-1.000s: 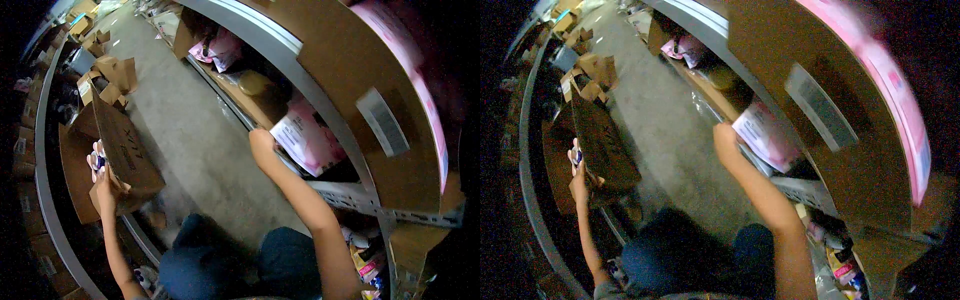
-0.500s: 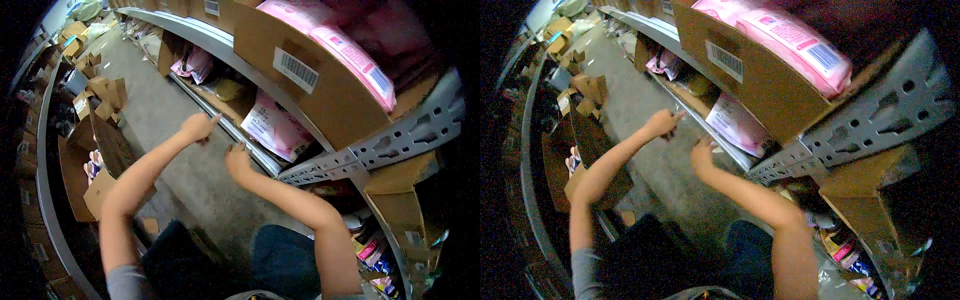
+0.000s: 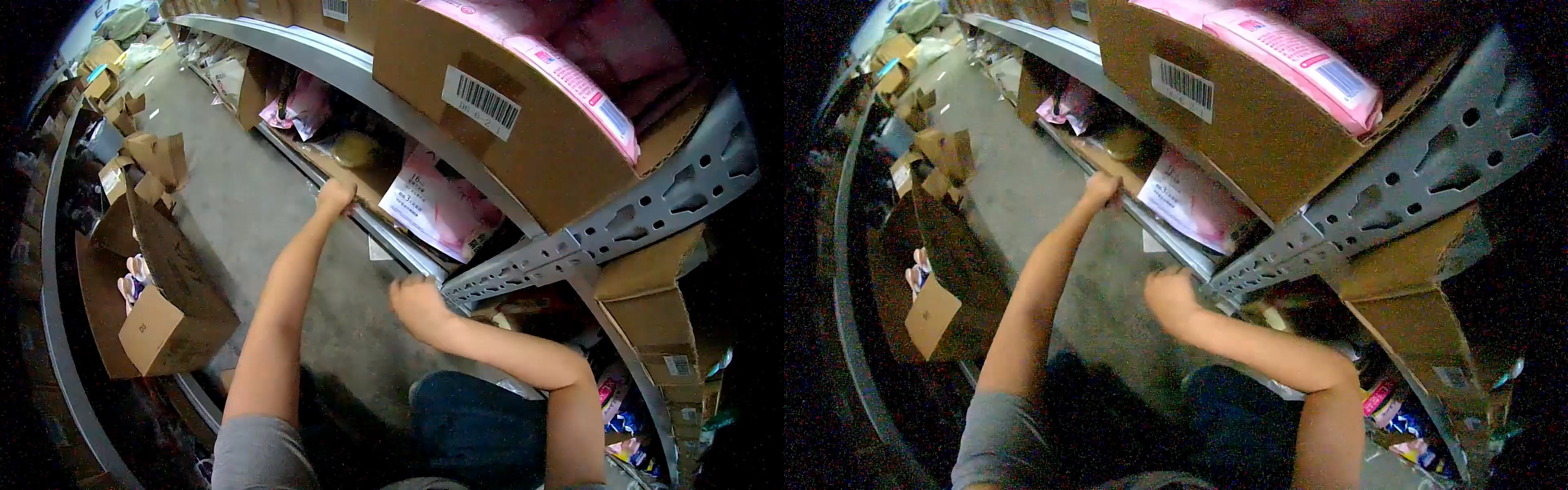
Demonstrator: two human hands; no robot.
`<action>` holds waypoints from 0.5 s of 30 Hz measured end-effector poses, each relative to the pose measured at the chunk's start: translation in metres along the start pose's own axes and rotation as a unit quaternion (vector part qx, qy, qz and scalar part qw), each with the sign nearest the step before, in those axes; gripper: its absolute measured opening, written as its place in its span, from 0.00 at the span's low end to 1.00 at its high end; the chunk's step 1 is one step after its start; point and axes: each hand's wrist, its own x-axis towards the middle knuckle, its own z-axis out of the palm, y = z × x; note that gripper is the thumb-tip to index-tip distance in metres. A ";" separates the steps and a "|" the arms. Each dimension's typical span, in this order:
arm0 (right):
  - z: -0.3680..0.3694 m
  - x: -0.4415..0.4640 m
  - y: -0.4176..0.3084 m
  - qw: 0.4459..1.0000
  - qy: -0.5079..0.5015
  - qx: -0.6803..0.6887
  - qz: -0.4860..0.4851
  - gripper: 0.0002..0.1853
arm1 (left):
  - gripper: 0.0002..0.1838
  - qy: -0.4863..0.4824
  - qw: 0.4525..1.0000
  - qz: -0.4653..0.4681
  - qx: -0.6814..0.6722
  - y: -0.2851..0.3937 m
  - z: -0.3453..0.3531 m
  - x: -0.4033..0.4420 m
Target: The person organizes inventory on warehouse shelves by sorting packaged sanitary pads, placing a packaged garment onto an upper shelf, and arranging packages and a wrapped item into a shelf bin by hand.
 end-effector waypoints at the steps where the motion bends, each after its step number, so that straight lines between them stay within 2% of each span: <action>1: 0.010 0.001 0.002 0.991 0.043 -0.114 0.062 0.24 | 0.16 0.002 0.996 0.054 0.076 0.006 -0.003 0.004; 2: 0.019 0.001 0.002 0.991 0.040 -0.113 0.062 0.24 | 0.15 0.002 0.983 0.107 0.151 0.008 -0.003 0.007; 3: 0.030 -0.002 0.003 0.989 0.051 -0.126 0.062 0.24 | 0.13 0.113 0.961 0.173 0.183 -0.004 0.007 0.017; 4: 0.037 -0.004 0.007 0.986 0.063 -0.139 0.061 0.23 | 0.13 0.110 0.962 0.169 0.183 -0.003 0.008 0.020; 5: 0.038 -0.006 0.010 0.995 -0.008 -0.090 0.034 0.22 | 0.13 0.070 0.977 0.138 0.149 0.000 0.005 0.022; 6: 0.045 -0.006 0.011 0.996 -0.011 -0.085 0.034 0.22 | 0.13 0.030 0.987 0.106 0.116 0.000 0.000 0.023; 8: 0.067 -0.006 0.018 0.993 0.087 -0.069 0.038 0.19 | 0.13 0.024 0.987 0.096 0.129 -0.003 -0.007 0.023; 9: 0.074 -0.005 0.024 0.994 0.085 -0.062 0.040 0.19 | 0.13 0.039 0.981 0.113 0.153 -0.008 -0.010 0.023; 11: 0.070 0.000 0.034 0.984 0.175 -0.032 0.008 0.14 | 0.12 0.052 0.973 0.134 0.179 -0.018 -0.014 0.025; 12: 0.061 0.001 0.033 0.984 0.173 -0.035 0.008 0.14 | 0.12 0.030 0.987 0.105 0.114 -0.024 -0.020 0.024; 13: 0.047 -0.001 0.033 0.988 0.152 0.027 -0.017 0.11 | 0.12 0.010 0.996 0.075 0.049 -0.029 -0.022 0.023; 14: 0.034 -0.001 0.034 0.987 0.127 0.087 -0.048 0.10 | 0.12 0.014 0.996 0.072 0.043 -0.034 -0.024 0.020; 15: 0.025 -0.001 0.034 0.987 0.124 0.086 -0.054 0.10 | 0.12 -0.005 0.999 0.046 0.016 -0.040 -0.024 0.016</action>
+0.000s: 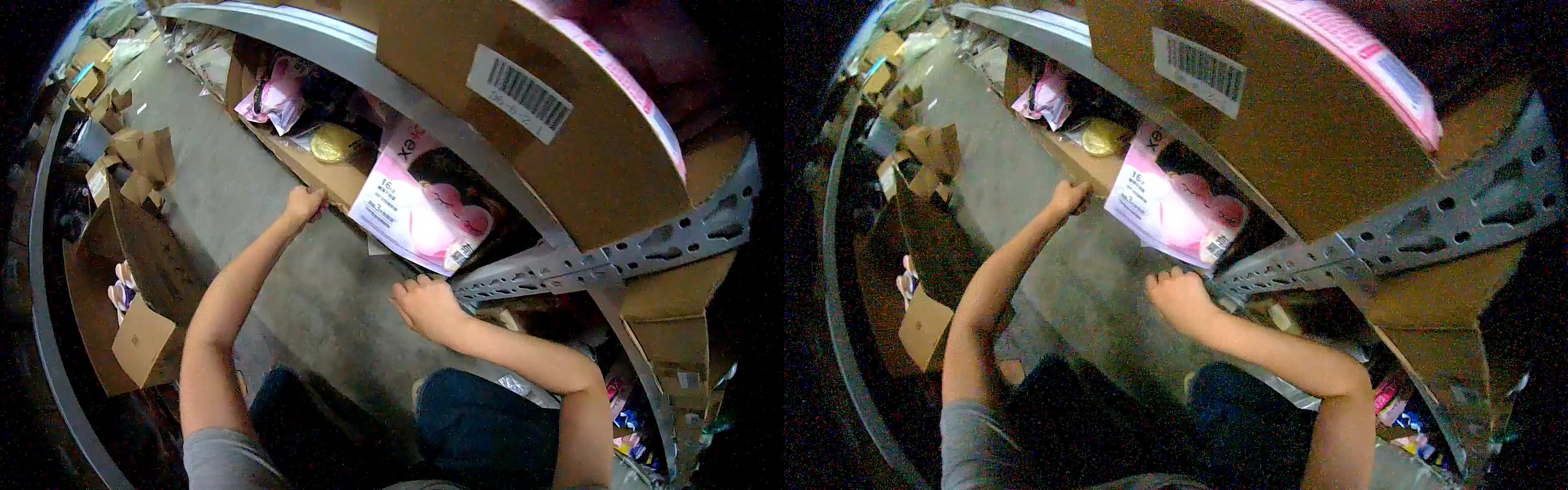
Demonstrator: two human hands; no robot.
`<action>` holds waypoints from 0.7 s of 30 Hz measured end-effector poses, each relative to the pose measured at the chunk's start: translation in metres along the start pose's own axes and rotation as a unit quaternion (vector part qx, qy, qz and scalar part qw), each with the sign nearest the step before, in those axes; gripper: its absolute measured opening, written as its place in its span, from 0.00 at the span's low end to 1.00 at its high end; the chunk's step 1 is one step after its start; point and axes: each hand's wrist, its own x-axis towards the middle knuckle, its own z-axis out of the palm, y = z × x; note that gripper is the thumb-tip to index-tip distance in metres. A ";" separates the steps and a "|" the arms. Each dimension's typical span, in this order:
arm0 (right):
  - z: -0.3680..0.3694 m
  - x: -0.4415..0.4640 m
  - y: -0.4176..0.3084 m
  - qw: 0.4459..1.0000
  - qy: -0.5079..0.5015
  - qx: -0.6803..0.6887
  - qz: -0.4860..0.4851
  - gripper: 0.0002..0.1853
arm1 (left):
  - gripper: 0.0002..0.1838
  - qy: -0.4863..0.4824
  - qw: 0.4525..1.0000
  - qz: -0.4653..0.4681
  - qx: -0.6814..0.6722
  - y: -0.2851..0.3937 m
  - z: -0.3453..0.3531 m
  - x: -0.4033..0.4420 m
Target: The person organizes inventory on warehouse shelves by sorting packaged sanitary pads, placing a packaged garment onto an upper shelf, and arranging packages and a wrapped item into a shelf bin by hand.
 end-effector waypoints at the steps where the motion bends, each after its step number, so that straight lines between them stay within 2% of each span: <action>1: -0.008 0.002 -0.004 0.999 0.031 0.031 -0.004 0.10 | 0.12 -0.019 0.999 -0.024 -0.025 -0.004 -0.001 -0.009; 2: -0.016 0.003 -0.013 0.996 0.065 0.062 -0.004 0.11 | 0.12 -0.033 0.997 -0.015 -0.067 -0.005 -0.006 -0.024; 5: -0.040 -0.002 -0.013 0.988 0.075 0.137 -0.003 0.11 | 0.12 -0.078 0.993 -0.030 -0.088 -0.018 -0.015 -0.031; 6: -0.043 -0.005 -0.013 0.987 0.075 0.139 -0.004 0.11 | 0.12 -0.044 0.994 -0.015 -0.094 -0.032 -0.018 -0.025; 8: -0.046 -0.012 -0.011 0.976 0.115 0.186 -0.017 0.12 | 0.12 -0.034 0.997 -0.017 -0.063 -0.038 -0.031 -0.026; 11: -0.050 -0.025 -0.002 0.963 0.119 0.239 -0.019 0.10 | 0.13 -0.013 0.999 -0.033 -0.038 -0.036 -0.038 -0.033; 15: -0.053 -0.029 0.005 0.964 0.124 0.237 -0.008 0.08 | 0.15 -0.028 0.993 -0.068 -0.096 -0.046 -0.048 -0.038; 17: -0.056 -0.028 0.009 0.962 0.156 0.221 -0.036 0.08 | 0.16 -0.034 0.989 -0.076 -0.125 -0.038 -0.051 -0.045; 19: -0.063 -0.027 0.022 0.961 0.167 0.217 -0.043 0.07 | 0.17 -0.040 0.997 -0.039 0.045 -0.016 -0.046 -0.049; 20: -0.064 -0.026 0.022 0.958 0.182 0.214 -0.053 0.07 | 0.17 -0.041 0.997 -0.037 0.046 -0.007 -0.050 -0.052; 21: -0.066 -0.025 0.021 0.956 0.196 0.209 -0.061 0.06 | 0.17 0.005 0.988 0.040 0.147 -0.001 -0.054 -0.055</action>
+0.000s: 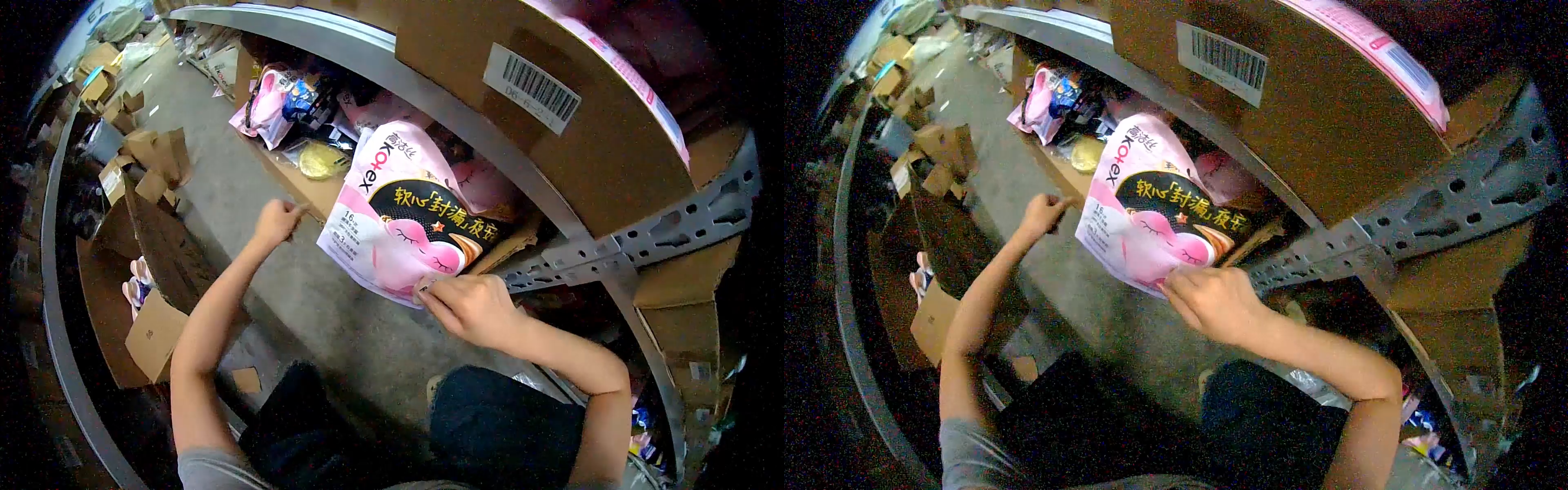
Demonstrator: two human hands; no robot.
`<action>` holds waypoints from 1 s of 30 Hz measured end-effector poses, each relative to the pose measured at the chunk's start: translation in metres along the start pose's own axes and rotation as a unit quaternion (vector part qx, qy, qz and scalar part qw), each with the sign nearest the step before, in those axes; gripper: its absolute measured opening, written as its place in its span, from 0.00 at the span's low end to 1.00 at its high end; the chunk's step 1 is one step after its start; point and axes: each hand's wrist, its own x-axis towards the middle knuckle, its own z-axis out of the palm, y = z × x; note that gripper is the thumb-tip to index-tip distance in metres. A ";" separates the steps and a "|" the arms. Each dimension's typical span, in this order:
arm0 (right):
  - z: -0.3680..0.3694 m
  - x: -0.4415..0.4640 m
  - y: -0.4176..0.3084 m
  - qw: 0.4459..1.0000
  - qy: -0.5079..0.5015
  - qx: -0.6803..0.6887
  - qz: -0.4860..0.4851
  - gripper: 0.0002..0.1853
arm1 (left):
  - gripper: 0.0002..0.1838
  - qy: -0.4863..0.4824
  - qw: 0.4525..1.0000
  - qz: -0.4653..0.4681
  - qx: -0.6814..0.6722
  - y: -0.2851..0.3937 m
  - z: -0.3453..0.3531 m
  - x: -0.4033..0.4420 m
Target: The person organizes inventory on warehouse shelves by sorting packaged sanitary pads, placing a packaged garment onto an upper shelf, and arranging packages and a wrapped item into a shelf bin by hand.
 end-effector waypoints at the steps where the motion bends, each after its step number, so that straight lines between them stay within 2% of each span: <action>1: -0.003 0.000 0.000 1.000 0.001 -0.001 0.004 0.06 | 0.17 0.051 0.991 0.070 0.103 0.009 -0.007 -0.004; 3: -0.011 0.003 0.002 0.998 0.035 -0.047 -0.009 0.05 | 0.15 0.149 0.970 0.150 0.118 0.056 -0.017 -0.021; 4: -0.023 0.008 0.012 0.992 0.099 -0.062 -0.038 0.08 | 0.15 0.130 0.969 0.188 0.091 0.086 -0.017 -0.030; 5: -0.030 0.011 0.010 0.986 0.115 -0.120 -0.011 0.10 | 0.16 0.115 0.965 0.228 0.061 0.102 -0.020 -0.041; 6: -0.037 0.020 0.013 0.972 0.160 -0.172 0.001 0.14 | 0.16 0.118 0.966 0.224 0.055 0.113 -0.018 -0.046; 8: -0.045 0.032 0.018 0.956 0.189 -0.219 0.049 0.18 | 0.14 0.021 0.959 0.274 -0.065 0.128 -0.013 -0.053; 10: -0.035 0.033 0.023 0.957 0.162 -0.235 0.048 0.17 | 0.16 -0.009 0.960 0.279 -0.017 0.135 -0.007 -0.054; 12: -0.032 0.038 0.031 0.959 0.133 -0.247 0.050 0.17 | 0.13 0.031 0.963 0.267 0.021 0.140 -0.003 -0.052; 14: -0.028 0.045 0.033 0.955 0.091 -0.214 0.183 0.15 | 0.11 0.050 0.949 0.306 0.050 0.139 -0.003 -0.051; 15: -0.027 0.047 0.035 0.956 0.092 -0.212 0.181 0.15 | 0.10 0.060 0.941 0.326 0.063 0.138 -0.004 -0.050; 16: -0.027 0.049 0.037 0.962 0.082 -0.199 0.167 0.13 | 0.10 0.061 0.941 0.326 0.064 0.137 -0.007 -0.049; 18: -0.027 0.051 0.039 0.973 0.062 -0.174 0.138 0.08 | 0.11 -0.061 0.931 0.360 0.005 0.130 -0.016 -0.045; 19: -0.028 0.051 0.036 0.973 0.062 -0.173 0.138 0.08 | 0.09 -0.114 0.933 0.343 -0.007 0.135 -0.025 -0.051; 20: -0.032 0.051 0.029 0.981 0.106 -0.144 0.081 0.06 | 0.09 -0.114 0.933 0.342 -0.006 0.134 -0.036 -0.052; 21: -0.034 0.049 0.019 0.981 0.151 -0.116 0.024 0.05 | 0.10 -0.188 0.921 0.339 0.025 0.129 -0.049 -0.052; 22: -0.035 0.046 0.011 0.983 0.163 -0.078 -0.028 0.09 | 0.11 -0.263 0.904 0.331 0.056 0.125 -0.062 -0.051; 24: -0.032 0.038 -0.005 0.977 0.174 -0.068 -0.107 0.11 | 0.13 -0.353 0.901 0.245 -0.060 0.120 -0.081 -0.053; 25: -0.031 0.034 -0.012 0.971 0.178 -0.072 -0.141 0.12 | 0.14 -0.389 0.884 0.253 -0.060 0.116 -0.088 -0.045; 26: -0.032 0.033 -0.020 0.965 0.181 -0.077 -0.175 0.12 | 0.13 -0.370 0.903 0.211 -0.061 0.117 -0.093 -0.045; 28: -0.038 0.034 -0.036 0.961 0.178 -0.079 -0.197 0.11 | 0.14 -0.261 0.949 0.171 -0.046 0.118 -0.090 -0.039; 29: -0.038 0.033 -0.043 0.964 0.136 -0.083 -0.213 0.11 | 0.14 -0.262 0.948 0.172 -0.047 0.119 -0.085 -0.037; 30: -0.037 0.032 -0.049 0.965 0.093 -0.087 -0.229 0.11 | 0.14 -0.221 0.960 0.161 -0.060 0.121 -0.077 -0.035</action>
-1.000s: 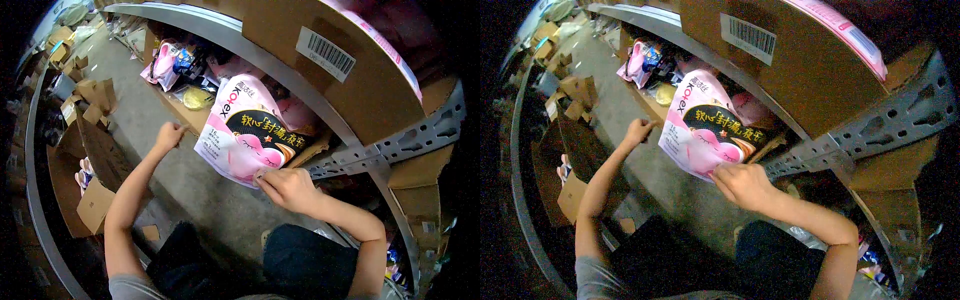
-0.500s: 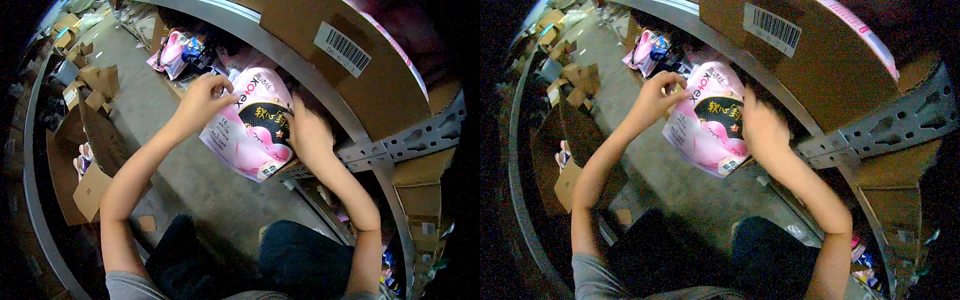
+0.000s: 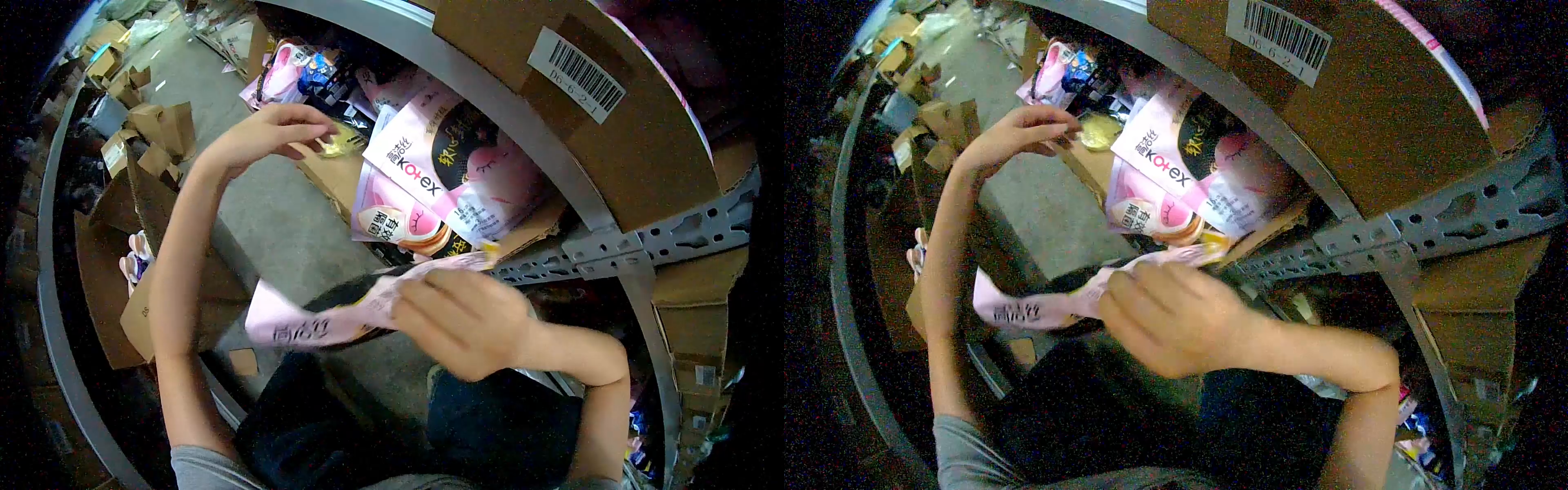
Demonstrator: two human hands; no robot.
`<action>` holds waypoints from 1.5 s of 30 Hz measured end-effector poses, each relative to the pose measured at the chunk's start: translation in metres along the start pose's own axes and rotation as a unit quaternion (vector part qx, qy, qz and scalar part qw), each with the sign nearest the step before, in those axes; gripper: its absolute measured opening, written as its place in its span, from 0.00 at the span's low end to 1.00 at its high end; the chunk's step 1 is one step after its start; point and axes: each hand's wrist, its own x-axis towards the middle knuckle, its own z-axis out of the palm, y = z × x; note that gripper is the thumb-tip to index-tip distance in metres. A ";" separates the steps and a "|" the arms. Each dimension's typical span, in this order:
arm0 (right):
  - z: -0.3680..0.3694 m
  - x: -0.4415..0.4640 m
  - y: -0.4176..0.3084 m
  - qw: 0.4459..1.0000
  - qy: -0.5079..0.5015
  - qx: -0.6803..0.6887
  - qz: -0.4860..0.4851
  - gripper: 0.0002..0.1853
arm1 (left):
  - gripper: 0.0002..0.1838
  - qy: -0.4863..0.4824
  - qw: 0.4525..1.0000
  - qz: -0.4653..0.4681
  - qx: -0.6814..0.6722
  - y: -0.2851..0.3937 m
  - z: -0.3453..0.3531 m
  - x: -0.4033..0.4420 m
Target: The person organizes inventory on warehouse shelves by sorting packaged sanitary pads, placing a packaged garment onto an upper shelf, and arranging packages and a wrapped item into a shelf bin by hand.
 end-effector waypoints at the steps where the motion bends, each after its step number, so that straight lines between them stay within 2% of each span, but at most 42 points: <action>1: 0.007 -0.002 -0.005 1.000 -0.015 -0.024 0.002 0.11 | 0.15 0.045 0.999 -0.007 -0.007 -0.001 0.007 0.006; 2: 0.013 -0.005 -0.009 1.000 -0.017 -0.024 0.002 0.11 | 0.15 0.044 0.999 -0.007 -0.009 -0.003 0.015 0.012; 4: 0.027 -0.013 -0.014 0.990 -0.135 0.027 0.021 0.13 | 0.16 0.065 0.998 -0.010 -0.010 -0.008 0.029 0.026; 6: 0.041 -0.023 -0.017 0.983 -0.164 0.068 0.041 0.14 | 0.18 0.067 0.998 0.009 0.013 -0.009 0.041 0.036; 8: 0.051 -0.028 -0.019 0.954 -0.221 0.189 0.078 0.15 | 0.19 0.069 0.997 0.026 0.035 -0.013 0.050 0.046; 9: 0.059 -0.034 -0.021 0.952 -0.225 0.191 0.077 0.15 | 0.20 0.096 0.993 0.061 0.034 -0.017 0.054 0.052; 11: 0.081 -0.047 -0.025 0.968 -0.225 0.114 0.005 0.13 | 0.19 0.153 0.977 0.147 0.009 -0.021 0.063 0.060; 12: 0.090 -0.052 -0.026 0.966 -0.231 0.118 0.004 0.13 | 0.19 0.155 0.977 0.144 0.002 -0.021 0.067 0.063; 14: 0.105 -0.057 -0.026 0.966 -0.248 0.059 -0.048 0.08 | 0.18 0.189 0.968 0.147 0.080 -0.015 0.071 0.071; 16: 0.117 -0.060 -0.027 0.964 -0.256 0.052 -0.056 0.08 | 0.17 0.194 0.966 0.155 0.067 -0.011 0.072 0.079; 18: 0.126 -0.063 -0.027 0.966 -0.244 0.038 -0.074 0.08 | 0.15 0.193 0.969 0.147 0.045 -0.003 0.070 0.085; 19: 0.132 -0.066 -0.029 0.966 -0.247 0.038 -0.074 0.08 | 0.13 0.176 0.975 0.130 -0.041 -0.002 0.071 0.090; 21: 0.144 -0.074 -0.033 0.957 -0.260 0.025 -0.123 0.08 | 0.13 0.175 0.972 0.147 -0.045 0.000 0.070 0.098; 24: 0.152 -0.080 -0.039 0.959 -0.251 0.063 -0.113 0.12 | 0.12 0.160 0.971 0.168 -0.065 0.007 0.069 0.097; 25: 0.151 -0.077 -0.039 0.958 -0.253 0.065 -0.114 0.12 | 0.13 0.136 0.967 0.172 -0.131 0.011 0.069 0.095; 27: 0.145 -0.071 -0.038 0.921 -0.369 0.086 -0.086 0.14 | 0.14 0.092 0.955 0.162 -0.230 0.024 0.066 0.081; 28: 0.145 -0.074 -0.037 0.921 -0.369 0.089 -0.087 0.14 | 0.14 0.100 0.950 0.155 -0.251 0.041 0.066 0.058; 30: 0.150 -0.077 -0.039 0.924 -0.367 0.089 -0.062 0.17 | 0.11 0.083 0.969 0.145 -0.184 0.046 0.051 0.034; 32: 0.151 -0.077 -0.040 0.929 -0.353 0.098 -0.049 0.18 | 0.12 0.119 0.991 0.061 0.026 0.068 0.035 -0.004; 33: 0.152 -0.078 -0.039 0.934 -0.341 0.103 -0.036 0.18 | 0.11 0.132 0.990 0.029 0.045 0.074 0.031 -0.020; 35: 0.155 -0.084 -0.039 0.939 -0.327 0.101 -0.032 0.19 | 0.11 0.046 0.996 0.062 -0.041 0.075 0.012 -0.049; 36: 0.156 -0.086 -0.037 0.945 -0.314 0.090 -0.028 0.19 | 0.10 0.050 0.990 0.103 -0.076 0.070 0.010 -0.064; 37: 0.150 -0.078 -0.035 0.931 -0.353 0.090 -0.022 0.19 | 0.10 0.050 0.982 0.145 -0.111 0.065 0.008 -0.078; 40: 0.142 -0.085 -0.028 0.948 -0.315 0.047 -0.027 0.18 | 0.09 0.053 0.990 0.097 0.090 0.059 0.002 -0.105; 42: 0.128 -0.083 -0.023 0.936 -0.350 0.032 -0.029 0.19 | 0.08 -0.034 0.955 0.076 0.283 0.051 -0.002 -0.099; 44: 0.122 -0.083 -0.026 0.930 -0.366 0.013 -0.019 0.20 | 0.07 -0.155 0.935 0.013 0.319 0.041 0.014 -0.094; 45: 0.121 -0.086 -0.024 0.930 -0.367 0.015 -0.019 0.20 | 0.08 -0.170 0.913 0.054 0.367 0.024 0.021 -0.092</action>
